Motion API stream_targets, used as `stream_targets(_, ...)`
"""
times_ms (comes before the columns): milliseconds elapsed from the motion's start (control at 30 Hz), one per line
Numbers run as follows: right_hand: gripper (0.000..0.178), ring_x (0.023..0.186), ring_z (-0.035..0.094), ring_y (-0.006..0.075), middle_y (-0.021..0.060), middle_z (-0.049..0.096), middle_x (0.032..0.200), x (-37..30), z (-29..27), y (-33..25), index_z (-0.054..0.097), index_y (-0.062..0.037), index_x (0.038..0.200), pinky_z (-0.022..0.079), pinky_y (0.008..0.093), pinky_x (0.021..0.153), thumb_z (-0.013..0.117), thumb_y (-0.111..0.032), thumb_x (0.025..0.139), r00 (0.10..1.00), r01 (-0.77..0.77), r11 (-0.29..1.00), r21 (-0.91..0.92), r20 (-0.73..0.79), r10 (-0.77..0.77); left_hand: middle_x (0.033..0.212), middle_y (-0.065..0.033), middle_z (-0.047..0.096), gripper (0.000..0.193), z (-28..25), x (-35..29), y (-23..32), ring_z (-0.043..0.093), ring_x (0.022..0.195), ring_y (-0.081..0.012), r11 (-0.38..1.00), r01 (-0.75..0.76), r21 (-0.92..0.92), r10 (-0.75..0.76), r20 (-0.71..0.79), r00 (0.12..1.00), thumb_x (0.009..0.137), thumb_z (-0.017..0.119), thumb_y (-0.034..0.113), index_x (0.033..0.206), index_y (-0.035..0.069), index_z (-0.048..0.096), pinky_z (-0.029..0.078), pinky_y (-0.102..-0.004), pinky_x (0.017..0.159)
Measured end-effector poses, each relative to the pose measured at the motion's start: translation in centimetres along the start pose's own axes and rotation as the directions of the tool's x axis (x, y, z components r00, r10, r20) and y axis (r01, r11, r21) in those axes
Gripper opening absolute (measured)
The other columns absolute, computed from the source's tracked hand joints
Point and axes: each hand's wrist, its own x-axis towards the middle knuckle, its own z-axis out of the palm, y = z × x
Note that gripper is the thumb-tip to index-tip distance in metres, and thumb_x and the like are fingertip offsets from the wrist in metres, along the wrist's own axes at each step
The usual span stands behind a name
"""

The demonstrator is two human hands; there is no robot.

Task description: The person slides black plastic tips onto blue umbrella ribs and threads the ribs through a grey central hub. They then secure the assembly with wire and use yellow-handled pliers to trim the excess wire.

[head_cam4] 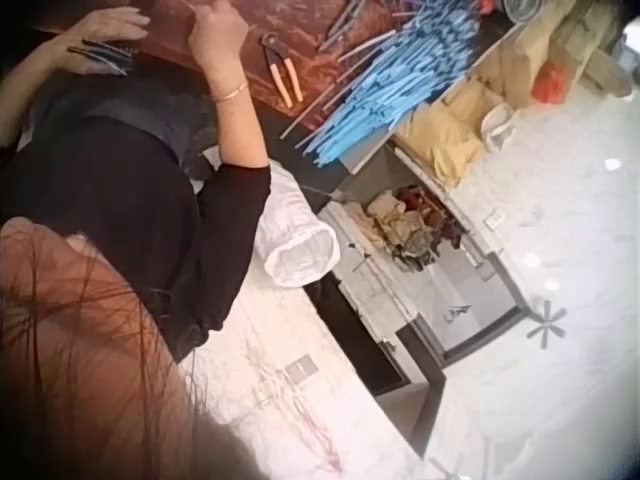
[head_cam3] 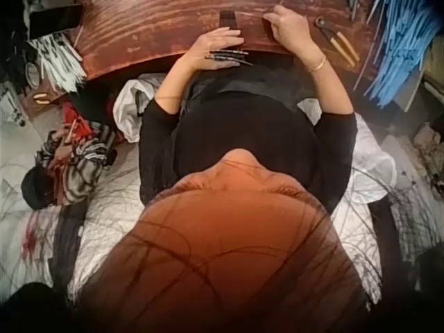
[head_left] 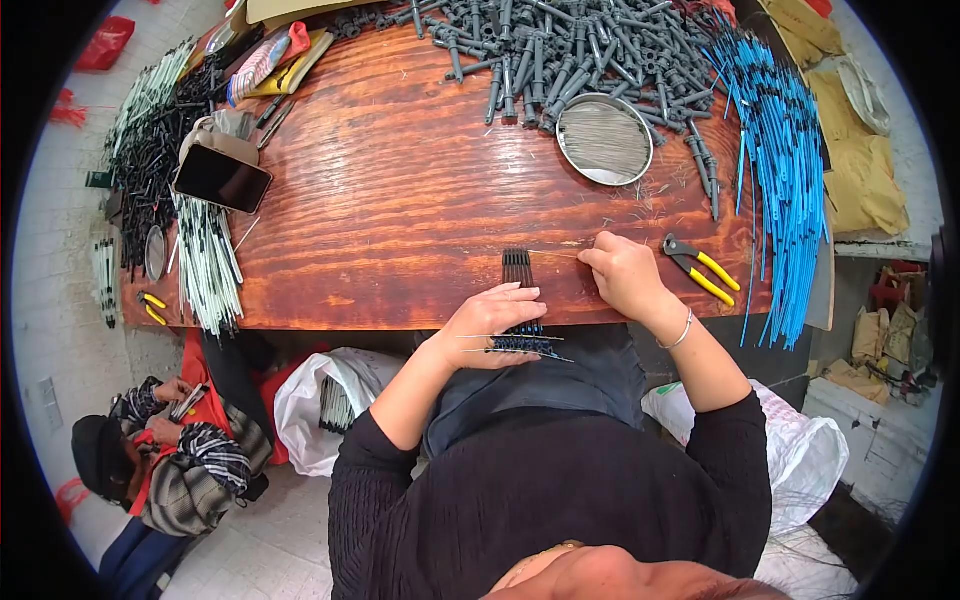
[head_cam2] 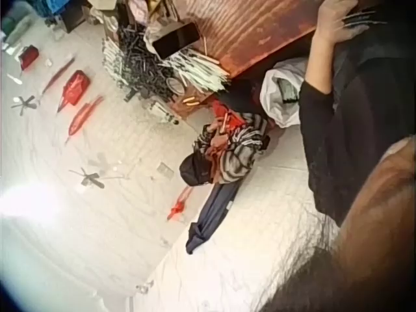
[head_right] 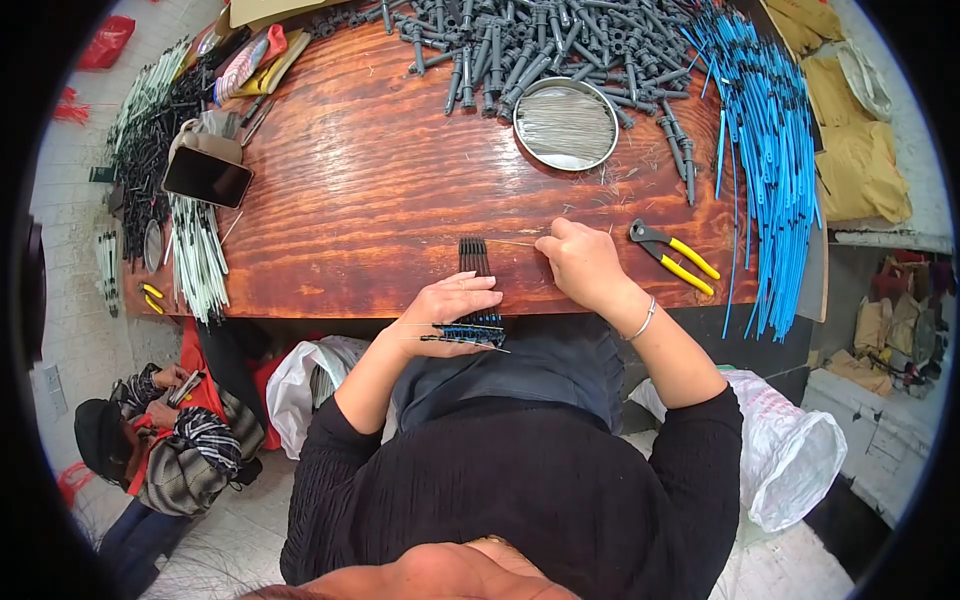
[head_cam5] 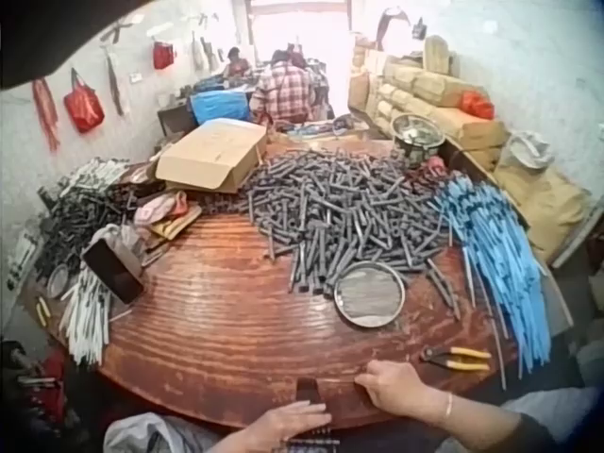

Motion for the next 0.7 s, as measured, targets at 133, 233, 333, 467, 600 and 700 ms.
stream_targets(133,0.006,0.068,0.057,0.0255,0.0080,0.051,0.069,0.8,0.3,-0.1,0.060,-0.0068,0.071,0.047,0.0368,0.055,0.056,-0.007,0.068,0.999,0.038,0.998,-0.042,0.008,-0.037,0.101,-0.0142,0.062,0.050,-0.1,0.1,0.0,0.056,0.103,-0.0318,1.000,0.000,-0.007,0.000,0.002,1.000,0.062,0.077,0.027,0.102,0.003,0.060,0.042,-0.0447,0.092)
stream_targets(233,0.004,0.068,0.057,0.0253,0.0080,0.051,0.069,1.5,0.2,-0.2,0.059,-0.0063,0.068,0.047,0.0369,0.055,0.055,-0.008,0.067,0.997,0.077,0.991,-0.109,0.018,-0.076,0.106,-0.0171,0.060,0.053,0.0,-0.1,-0.2,0.056,0.103,-0.0326,1.000,0.000,-0.010,0.000,0.013,1.000,0.060,0.078,0.026,0.105,0.004,0.060,0.041,-0.0436,0.093)
stream_targets(333,0.003,0.069,0.057,0.0250,0.0079,0.051,0.070,1.8,0.0,-0.2,0.056,-0.0061,0.065,0.047,0.0372,0.056,0.055,-0.009,0.066,0.995,0.090,0.987,-0.133,0.052,-0.084,0.109,-0.0186,0.058,0.055,0.0,-0.3,-0.3,0.056,0.103,-0.0332,1.000,0.006,-0.006,-0.005,0.025,1.000,0.060,0.077,0.026,0.107,0.004,0.059,0.040,-0.0432,0.094)
stream_targets(467,0.009,0.067,0.055,0.0243,0.0066,0.050,0.068,1.4,0.5,-0.4,0.061,-0.0071,0.074,0.045,0.0358,0.056,0.056,-0.007,0.066,0.990,0.133,0.985,-0.110,0.057,-0.127,0.109,-0.0175,0.058,0.055,-0.1,-0.1,-0.1,0.054,0.105,-0.0330,1.000,0.012,-0.008,-0.012,0.049,0.999,0.062,0.076,0.027,0.108,0.003,0.058,0.039,-0.0435,0.094)
stream_targets(600,0.003,0.068,0.055,0.0235,0.0074,0.051,0.069,2.6,0.2,-0.8,0.056,-0.0072,0.064,0.046,0.0346,0.057,0.055,-0.010,0.065,0.981,0.194,0.966,-0.172,0.039,-0.190,0.106,-0.0156,0.059,0.053,-0.1,0.0,-0.2,0.052,0.108,-0.0323,1.000,0.012,-0.016,-0.011,0.068,0.998,0.063,0.076,0.027,0.106,0.002,0.057,0.039,-0.0434,0.095)
stream_targets(700,0.004,0.068,0.055,0.0233,0.0071,0.051,0.069,3.1,0.1,-0.8,0.056,-0.0075,0.064,0.046,0.0341,0.058,0.055,-0.011,0.065,0.977,0.211,0.963,-0.169,0.052,-0.205,0.108,-0.0160,0.057,0.054,-0.1,-0.1,-0.4,0.050,0.109,-0.0325,1.000,0.008,-0.014,-0.007,0.082,0.997,0.063,0.076,0.027,0.106,0.002,0.056,0.038,-0.0429,0.095)
